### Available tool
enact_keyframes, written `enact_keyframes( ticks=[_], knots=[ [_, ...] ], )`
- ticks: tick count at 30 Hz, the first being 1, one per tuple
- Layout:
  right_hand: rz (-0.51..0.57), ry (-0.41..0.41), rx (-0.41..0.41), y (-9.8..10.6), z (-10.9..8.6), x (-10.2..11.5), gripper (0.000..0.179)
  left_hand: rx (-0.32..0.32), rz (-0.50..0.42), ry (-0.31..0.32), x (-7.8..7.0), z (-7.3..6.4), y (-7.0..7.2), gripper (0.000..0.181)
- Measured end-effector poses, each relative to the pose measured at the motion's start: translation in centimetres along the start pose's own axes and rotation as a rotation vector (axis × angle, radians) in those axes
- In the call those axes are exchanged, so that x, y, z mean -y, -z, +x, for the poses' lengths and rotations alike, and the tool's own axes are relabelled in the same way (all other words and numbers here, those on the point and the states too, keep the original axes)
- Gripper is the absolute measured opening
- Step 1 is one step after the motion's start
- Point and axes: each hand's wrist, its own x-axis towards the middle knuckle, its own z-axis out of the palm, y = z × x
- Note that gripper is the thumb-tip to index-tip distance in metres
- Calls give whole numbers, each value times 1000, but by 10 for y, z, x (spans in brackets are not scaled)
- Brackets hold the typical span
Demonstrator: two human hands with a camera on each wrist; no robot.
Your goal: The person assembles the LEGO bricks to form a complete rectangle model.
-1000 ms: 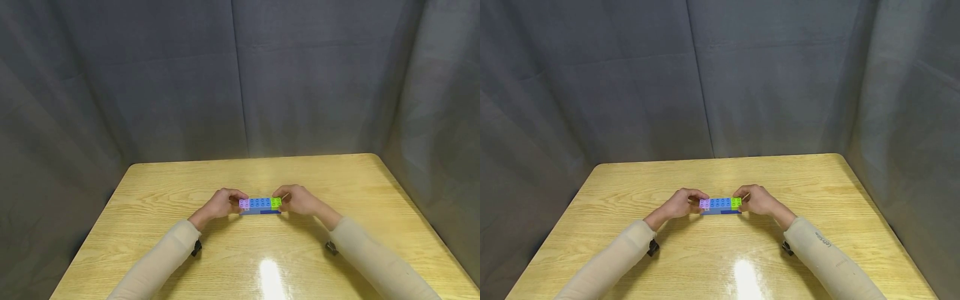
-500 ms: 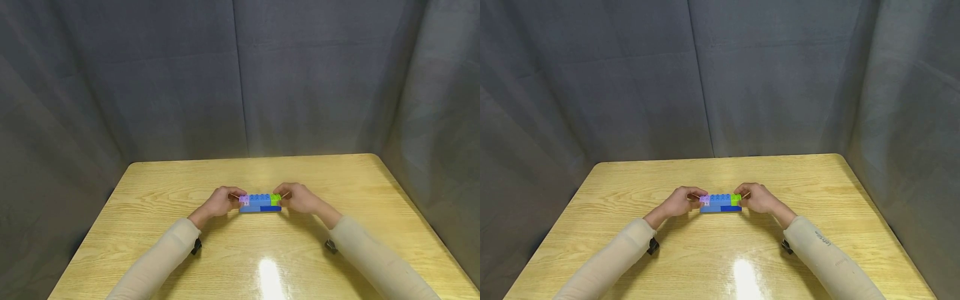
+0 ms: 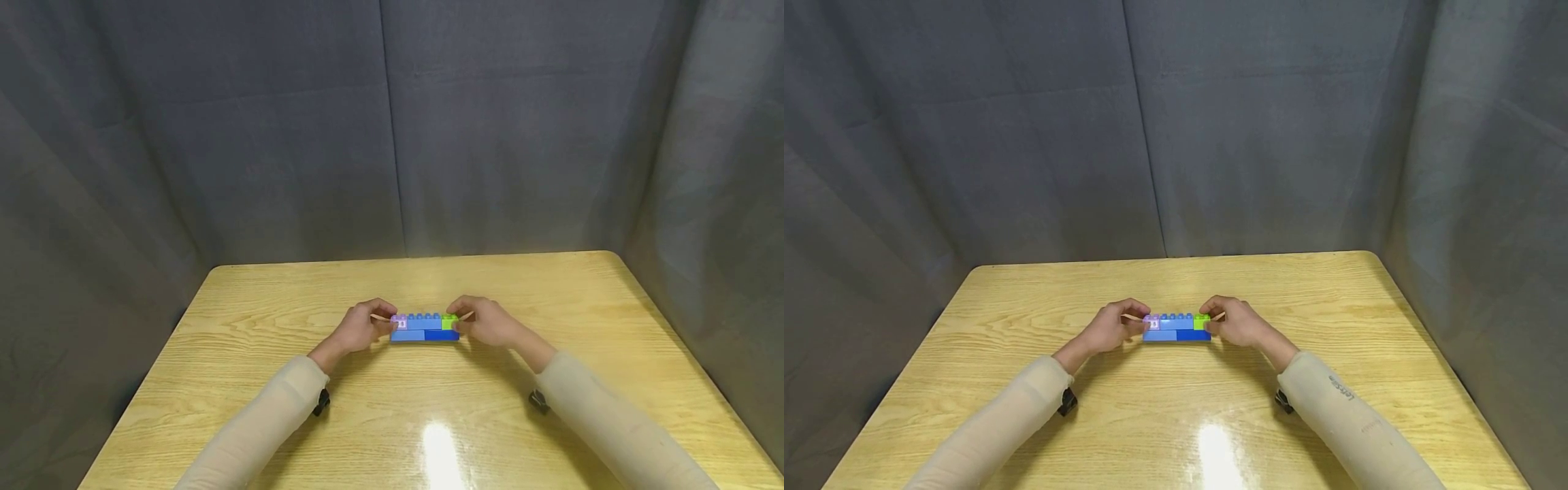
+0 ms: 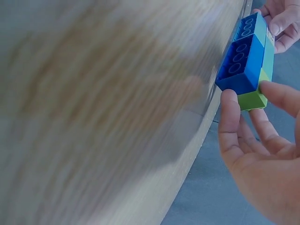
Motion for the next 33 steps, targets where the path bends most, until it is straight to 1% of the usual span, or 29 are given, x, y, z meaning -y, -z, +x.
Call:
enact_keyframes(
  ticks=[4,10,14,19,24,28,31,33],
  knots=[
    [12,-13,17,2,1,0,34,2,-33,17,0,0,1,32],
    [28,-24,49,4,2,-3,46,24,-77,39,2,-1,2,46],
    [28,-30,50,3,5,-7,48,44,-113,66,4,0,2,51],
    [29,-47,49,5,6,-9,48,50,-107,76,6,0,3,51],
    [39,-32,47,7,6,-9,47,38,-91,78,6,-1,4,48],
    [42,-54,41,7,7,-8,47,27,-77,82,6,0,4,44],
    [44,-85,36,7,9,-8,47,19,-74,83,6,1,4,43],
    [35,-87,35,8,9,-7,47,14,-75,83,5,1,4,42]
  ],
)
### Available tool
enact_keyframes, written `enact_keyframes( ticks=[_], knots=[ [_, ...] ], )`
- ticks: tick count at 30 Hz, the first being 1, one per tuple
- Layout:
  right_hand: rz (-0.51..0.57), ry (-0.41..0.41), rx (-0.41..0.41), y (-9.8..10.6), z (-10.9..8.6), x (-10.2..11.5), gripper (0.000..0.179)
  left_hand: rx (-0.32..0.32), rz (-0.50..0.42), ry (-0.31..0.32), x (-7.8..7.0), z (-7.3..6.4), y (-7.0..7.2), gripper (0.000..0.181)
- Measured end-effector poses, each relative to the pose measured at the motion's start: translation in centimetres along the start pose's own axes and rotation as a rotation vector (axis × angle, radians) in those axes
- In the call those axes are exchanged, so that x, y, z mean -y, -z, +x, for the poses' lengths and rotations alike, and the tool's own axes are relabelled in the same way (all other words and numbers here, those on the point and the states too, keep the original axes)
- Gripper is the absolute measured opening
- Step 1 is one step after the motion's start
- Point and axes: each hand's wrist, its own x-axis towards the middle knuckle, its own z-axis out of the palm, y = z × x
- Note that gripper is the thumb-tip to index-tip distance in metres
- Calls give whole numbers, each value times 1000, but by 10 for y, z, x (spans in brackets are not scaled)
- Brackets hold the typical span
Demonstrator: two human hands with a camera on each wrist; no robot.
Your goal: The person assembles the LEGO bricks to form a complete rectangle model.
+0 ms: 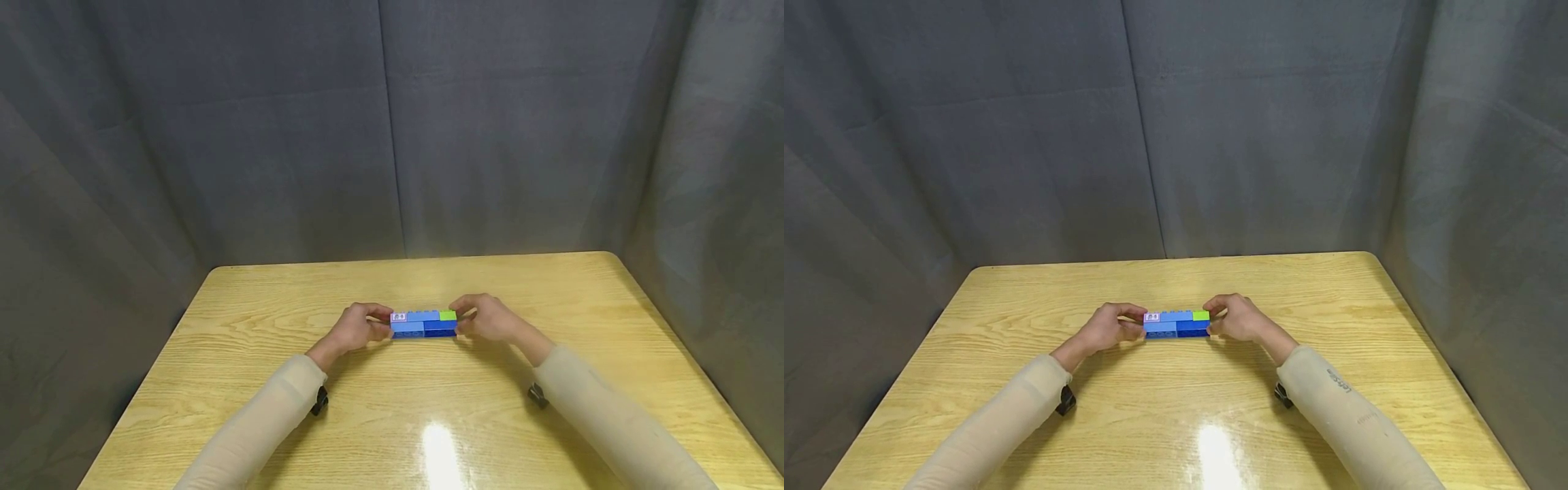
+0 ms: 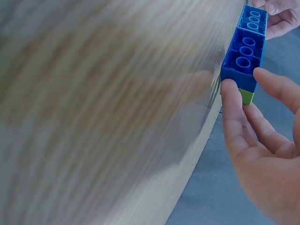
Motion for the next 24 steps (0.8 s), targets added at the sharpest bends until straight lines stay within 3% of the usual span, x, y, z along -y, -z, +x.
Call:
enact_keyframes(
  ticks=[7,24],
  knots=[
    [-15,-3,5,2,1,-1,46,-13,14,6,-2,0,0,40],
    [-8,22,-34,5,1,-10,39,-60,51,-52,2,-3,6,33]
  ],
)
